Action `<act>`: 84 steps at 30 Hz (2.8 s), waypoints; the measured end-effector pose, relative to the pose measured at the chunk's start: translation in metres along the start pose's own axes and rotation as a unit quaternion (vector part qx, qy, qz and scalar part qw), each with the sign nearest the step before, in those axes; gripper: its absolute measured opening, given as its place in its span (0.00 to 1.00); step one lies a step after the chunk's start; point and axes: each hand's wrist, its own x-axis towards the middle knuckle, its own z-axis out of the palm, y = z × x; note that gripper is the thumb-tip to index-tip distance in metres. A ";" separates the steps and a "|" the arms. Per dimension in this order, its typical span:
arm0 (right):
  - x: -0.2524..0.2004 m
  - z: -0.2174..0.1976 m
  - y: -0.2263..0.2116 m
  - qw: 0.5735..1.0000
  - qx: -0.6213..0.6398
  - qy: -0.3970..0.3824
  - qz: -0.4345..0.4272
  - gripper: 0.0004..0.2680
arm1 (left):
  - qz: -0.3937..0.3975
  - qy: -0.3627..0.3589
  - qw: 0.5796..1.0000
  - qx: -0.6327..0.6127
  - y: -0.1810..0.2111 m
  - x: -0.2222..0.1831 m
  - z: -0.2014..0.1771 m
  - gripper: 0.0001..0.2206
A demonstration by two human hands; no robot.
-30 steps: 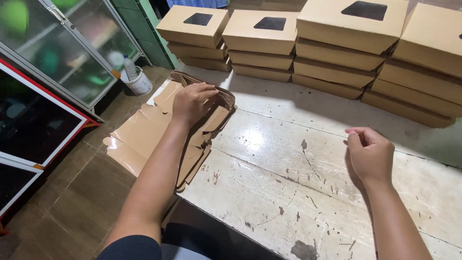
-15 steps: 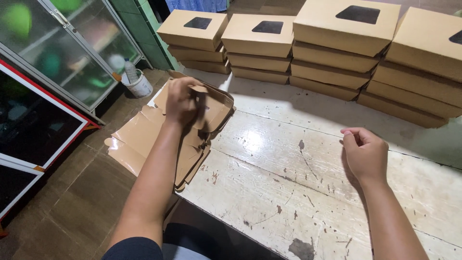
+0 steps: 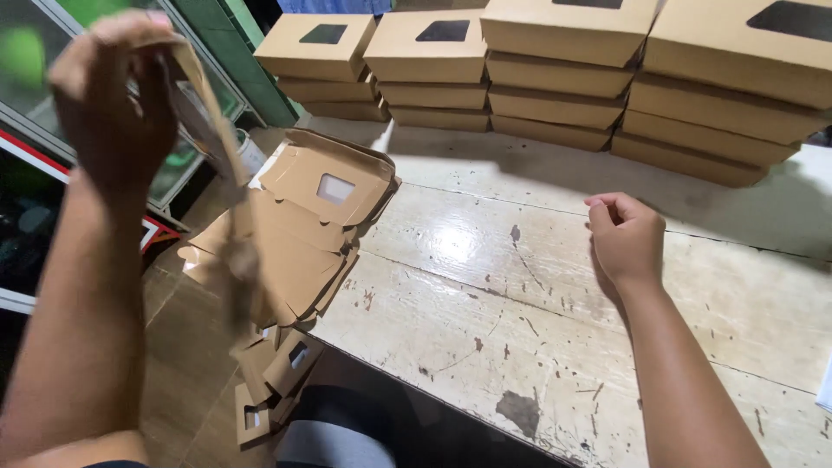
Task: Assembling cardboard food boxes by folding templates and inserting paper liners.
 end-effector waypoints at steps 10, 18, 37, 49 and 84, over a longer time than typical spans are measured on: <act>0.063 -0.025 0.079 0.821 0.413 0.395 0.022 0.06 | -0.342 -0.141 0.891 -0.265 0.126 0.047 0.087 0.35; 0.071 -0.011 0.085 0.924 0.255 0.283 0.023 0.08 | -0.493 -0.302 0.782 -0.233 0.194 -0.005 0.161 0.38; 0.018 -0.021 0.013 0.989 -0.080 0.120 0.040 0.06 | -0.068 -0.416 0.865 -0.274 0.296 0.043 0.253 0.27; 0.031 -0.017 0.038 0.960 -0.198 0.136 -0.147 0.15 | -0.204 -0.206 0.900 -0.325 0.293 0.021 0.310 0.11; 0.033 -0.047 0.028 0.895 -0.443 -0.057 0.011 0.20 | -0.274 -0.289 0.888 -0.229 0.298 0.027 0.301 0.18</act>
